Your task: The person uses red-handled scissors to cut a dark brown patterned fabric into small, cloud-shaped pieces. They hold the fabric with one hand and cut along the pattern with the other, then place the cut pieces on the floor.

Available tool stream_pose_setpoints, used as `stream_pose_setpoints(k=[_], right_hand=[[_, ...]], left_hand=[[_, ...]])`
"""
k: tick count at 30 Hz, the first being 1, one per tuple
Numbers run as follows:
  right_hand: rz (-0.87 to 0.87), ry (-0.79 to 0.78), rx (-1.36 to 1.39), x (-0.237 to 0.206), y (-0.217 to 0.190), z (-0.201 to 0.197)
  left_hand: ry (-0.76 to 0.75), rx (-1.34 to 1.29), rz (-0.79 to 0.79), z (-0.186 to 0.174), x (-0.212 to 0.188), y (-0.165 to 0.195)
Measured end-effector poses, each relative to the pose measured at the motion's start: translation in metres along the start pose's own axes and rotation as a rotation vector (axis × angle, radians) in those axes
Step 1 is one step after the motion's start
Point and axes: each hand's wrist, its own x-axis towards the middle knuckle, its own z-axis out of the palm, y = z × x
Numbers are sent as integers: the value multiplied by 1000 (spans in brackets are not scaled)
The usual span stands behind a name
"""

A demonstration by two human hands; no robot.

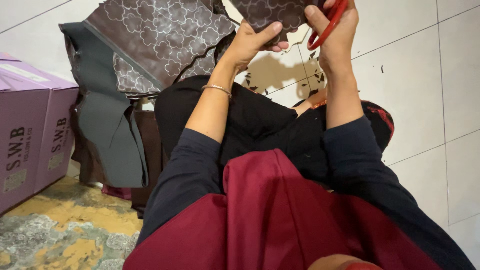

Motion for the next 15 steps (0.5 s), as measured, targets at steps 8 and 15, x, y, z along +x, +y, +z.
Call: stream_pose_setpoints(k=[8,15], right_hand=[[-4,-16,-80,2,-2,-9],[154,-94,-302,2,-11,-6]], left_hand=[[149,-7,102,-8,7,-8],[263,-19,385,-27,18,-10]])
